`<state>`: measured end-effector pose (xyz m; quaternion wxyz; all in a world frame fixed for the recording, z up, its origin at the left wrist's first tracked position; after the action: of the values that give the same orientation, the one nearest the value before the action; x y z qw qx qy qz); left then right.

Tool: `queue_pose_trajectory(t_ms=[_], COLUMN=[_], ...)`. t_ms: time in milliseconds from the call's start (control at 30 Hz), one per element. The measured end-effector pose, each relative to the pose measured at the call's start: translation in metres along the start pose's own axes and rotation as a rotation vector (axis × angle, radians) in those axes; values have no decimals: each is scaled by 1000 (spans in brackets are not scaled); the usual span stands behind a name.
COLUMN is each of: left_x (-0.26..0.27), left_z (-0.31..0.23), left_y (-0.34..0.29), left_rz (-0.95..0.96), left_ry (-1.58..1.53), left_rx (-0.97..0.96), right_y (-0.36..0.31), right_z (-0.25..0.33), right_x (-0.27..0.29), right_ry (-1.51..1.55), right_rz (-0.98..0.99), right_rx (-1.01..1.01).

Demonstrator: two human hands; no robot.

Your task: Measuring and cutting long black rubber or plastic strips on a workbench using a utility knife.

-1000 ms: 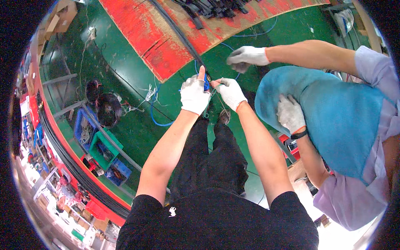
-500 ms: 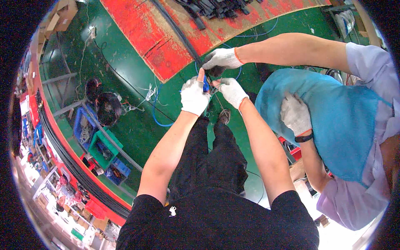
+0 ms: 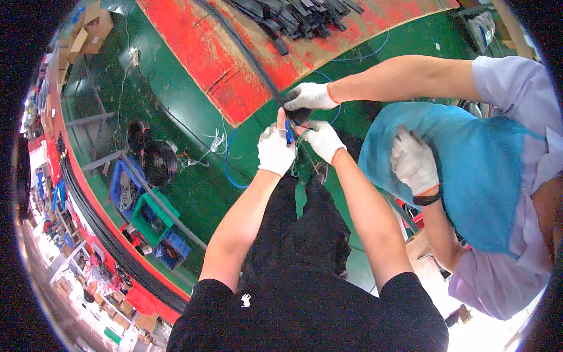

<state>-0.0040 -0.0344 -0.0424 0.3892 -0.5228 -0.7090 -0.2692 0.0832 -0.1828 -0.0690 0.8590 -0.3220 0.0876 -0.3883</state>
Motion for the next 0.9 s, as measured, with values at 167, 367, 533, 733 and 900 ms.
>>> queue_pose_trajectory(t_ms=[167, 367, 533, 733, 900], left_x=[1, 1, 4, 22, 27], left_z=[5, 28, 44, 57, 87], left_y=[-23, -53, -56, -58, -79], left_rz=[52, 21, -81, -32, -66], left_ry=[-43, -204, -299, -373, -295], left_rx=[131, 433, 448, 559, 538], right_y=[-6, -13, -10, -11, 3], right_z=[2, 11, 9, 13, -7], right_x=[-2, -10, -13, -15, -12], right_ry=[-75, -34, -144, 95, 39], right_rz=[-20, -21, 32, 75, 81], right_rx=[-16, 51, 11, 64, -37])
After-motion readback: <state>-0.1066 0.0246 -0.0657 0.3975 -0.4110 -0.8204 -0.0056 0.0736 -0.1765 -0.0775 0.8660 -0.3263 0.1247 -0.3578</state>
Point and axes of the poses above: each hand's wrist, its own y-axis towards the middle knuckle, its own x-axis out of the back of the hand, z = x × y, the point moved 3 cm from there along y, towards the middle knuckle, and after that the axes turned 2 degrees about x, right-handed, at the moved point
